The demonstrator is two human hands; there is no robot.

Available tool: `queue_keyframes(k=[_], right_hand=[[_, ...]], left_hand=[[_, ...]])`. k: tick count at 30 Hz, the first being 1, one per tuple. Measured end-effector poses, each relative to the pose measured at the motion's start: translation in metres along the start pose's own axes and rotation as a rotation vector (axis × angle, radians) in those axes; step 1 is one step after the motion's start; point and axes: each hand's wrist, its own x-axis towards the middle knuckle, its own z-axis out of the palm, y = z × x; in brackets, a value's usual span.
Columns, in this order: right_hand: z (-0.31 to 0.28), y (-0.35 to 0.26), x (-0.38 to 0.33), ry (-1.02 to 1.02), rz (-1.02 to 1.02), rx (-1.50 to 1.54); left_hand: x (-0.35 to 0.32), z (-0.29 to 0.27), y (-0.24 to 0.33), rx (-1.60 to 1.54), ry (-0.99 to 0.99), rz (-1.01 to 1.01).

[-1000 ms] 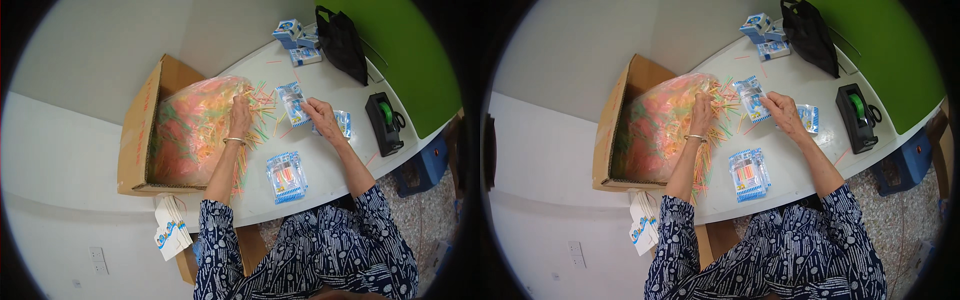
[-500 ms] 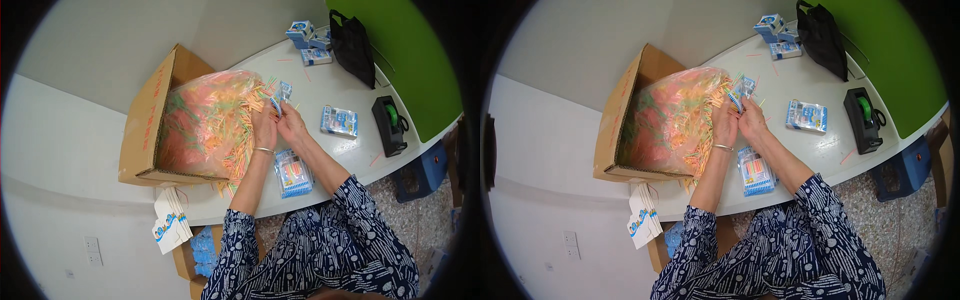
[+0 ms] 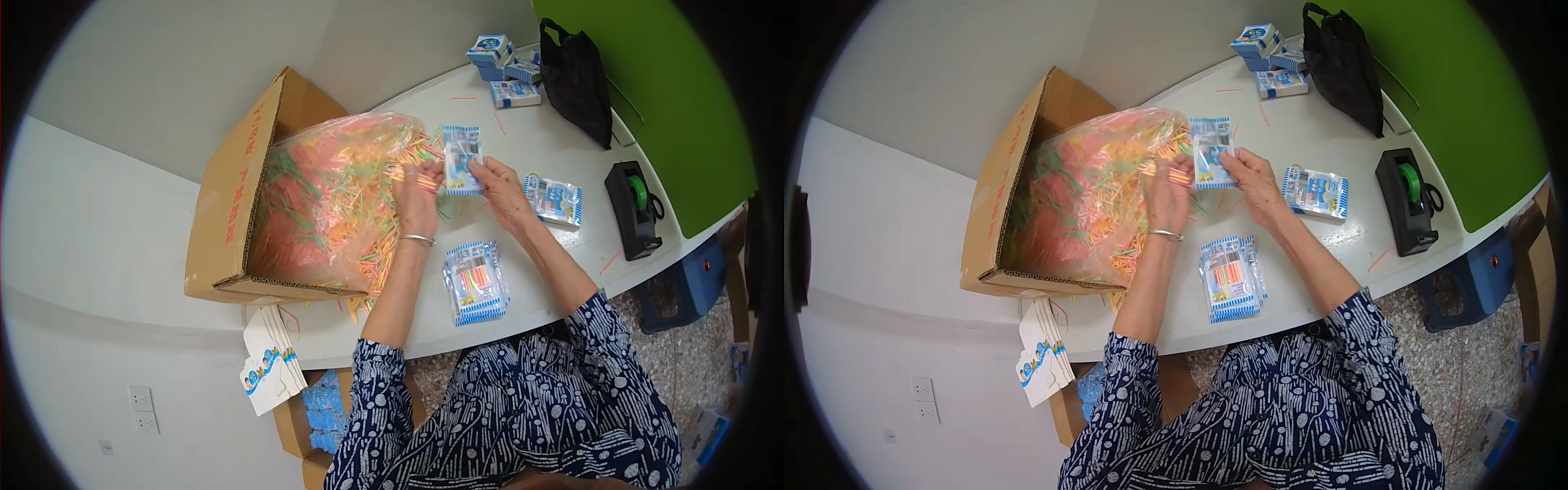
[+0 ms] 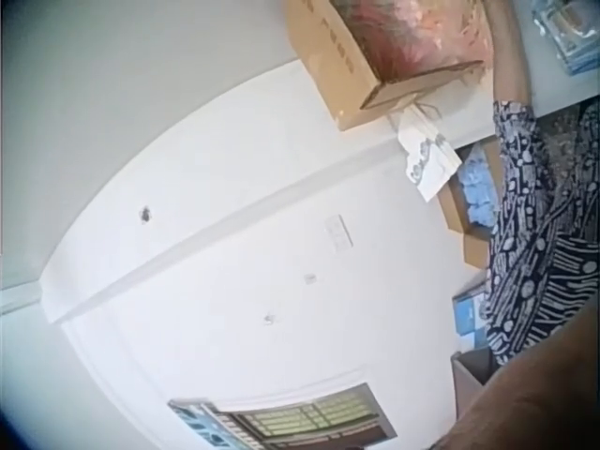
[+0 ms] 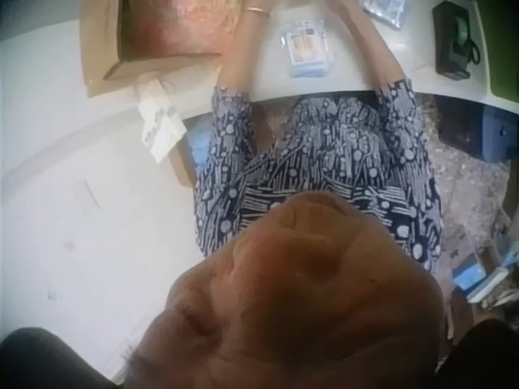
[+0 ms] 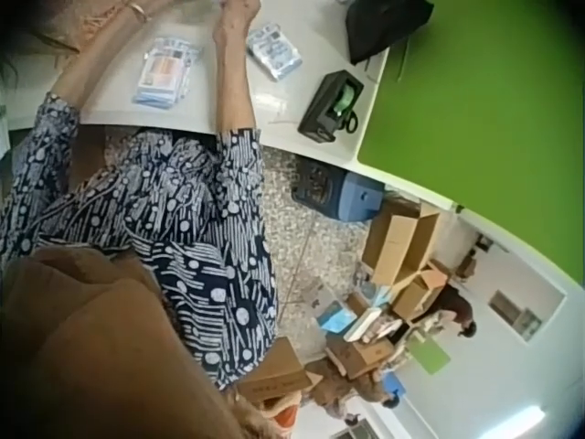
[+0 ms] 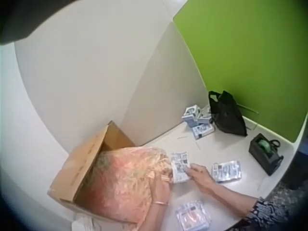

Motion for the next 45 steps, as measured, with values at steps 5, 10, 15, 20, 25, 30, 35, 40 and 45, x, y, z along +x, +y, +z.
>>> queue_keyframes(k=[5, 10, 15, 20, 25, 30, 35, 40, 45], right_hand=[[-0.013, -0.038, -0.028, -0.222, 0.097, -0.416], [-0.022, -0.043, -0.037, -0.346, 0.176, -0.509], [-0.027, -0.041, -0.039, -0.372, 0.200, -0.552], [-0.023, -0.043, -0.040, -0.407, 0.215, -0.497], [-0.021, -0.046, -0.043, -0.402, 0.237, -0.476], [-0.024, -0.043, -0.044, -0.380, 0.212, -0.431], [-0.032, -0.042, -0.041, -0.353, 0.182, -0.527], [-0.033, -0.035, -0.037, -0.357, 0.138, -0.478], [-0.033, -0.033, -0.040, -0.332, 0.135, -0.410]], left_hand=[[-0.008, 0.027, 0.036, 0.145, -0.081, 0.135], [-0.029, 0.057, 0.046, 0.190, -0.174, 0.144], [-0.041, 0.064, 0.046, 0.327, -0.244, 0.171], [-0.052, 0.065, 0.041, 0.507, -0.299, 0.136], [-0.053, 0.061, 0.036, 0.592, -0.335, 0.183], [-0.056, 0.052, 0.036, 0.681, -0.360, 0.110], [-0.060, 0.052, 0.043, 0.771, -0.463, 0.081], [-0.051, 0.032, 0.035, 0.926, -0.445, 0.113], [-0.059, 0.038, 0.046, 1.449, -0.560, 0.245]])
